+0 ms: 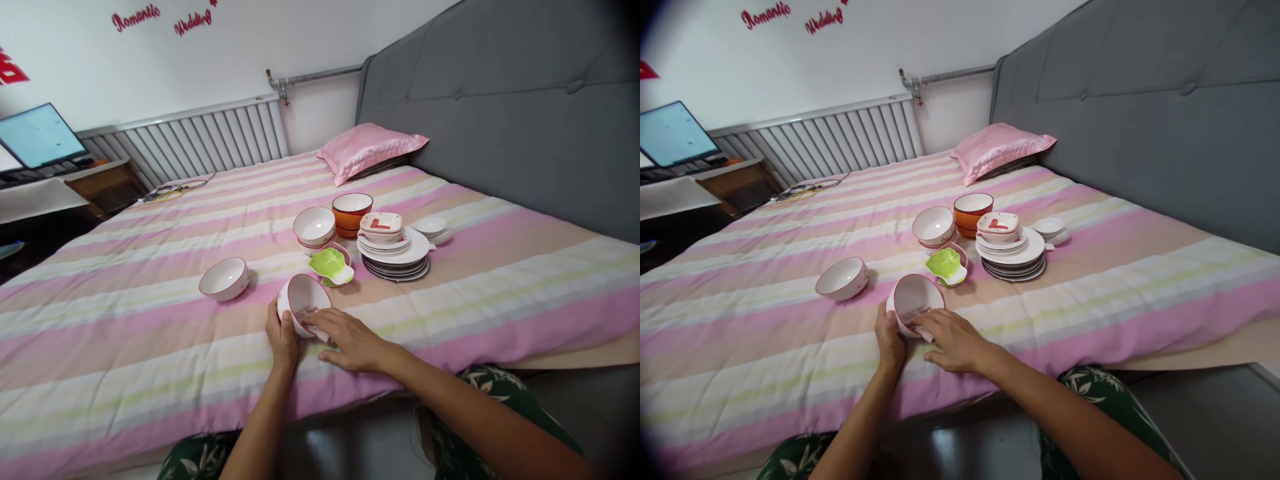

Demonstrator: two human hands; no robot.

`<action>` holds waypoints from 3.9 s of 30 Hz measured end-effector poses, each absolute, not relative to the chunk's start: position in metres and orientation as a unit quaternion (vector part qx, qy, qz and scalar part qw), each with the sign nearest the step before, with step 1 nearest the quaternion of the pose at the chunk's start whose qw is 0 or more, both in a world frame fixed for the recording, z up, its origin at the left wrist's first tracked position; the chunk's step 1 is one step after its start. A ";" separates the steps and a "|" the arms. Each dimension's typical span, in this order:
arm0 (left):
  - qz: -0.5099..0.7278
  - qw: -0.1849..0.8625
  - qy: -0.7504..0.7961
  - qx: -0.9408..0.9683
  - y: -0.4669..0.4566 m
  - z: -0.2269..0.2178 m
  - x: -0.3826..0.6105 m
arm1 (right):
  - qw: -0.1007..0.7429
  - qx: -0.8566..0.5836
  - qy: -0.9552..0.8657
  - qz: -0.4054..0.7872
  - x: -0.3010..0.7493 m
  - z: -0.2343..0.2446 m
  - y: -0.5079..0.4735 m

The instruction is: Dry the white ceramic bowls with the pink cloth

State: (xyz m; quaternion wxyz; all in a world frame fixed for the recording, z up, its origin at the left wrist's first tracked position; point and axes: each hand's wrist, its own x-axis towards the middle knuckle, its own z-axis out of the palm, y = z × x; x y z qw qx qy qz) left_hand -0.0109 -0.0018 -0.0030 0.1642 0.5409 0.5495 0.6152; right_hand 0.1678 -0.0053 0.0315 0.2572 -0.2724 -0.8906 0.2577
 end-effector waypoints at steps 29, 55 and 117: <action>0.626 0.209 0.519 0.543 -0.001 -0.004 -0.009 | 0.233 -0.278 -0.924 0.119 0.164 0.021 0.011; 0.564 0.140 0.562 0.589 -0.006 0.004 -0.004 | 0.284 -0.289 -0.874 0.268 0.148 0.024 0.000; 0.566 0.163 0.549 0.593 0.000 -0.003 -0.007 | 0.266 -0.382 -0.874 0.141 0.148 0.014 0.001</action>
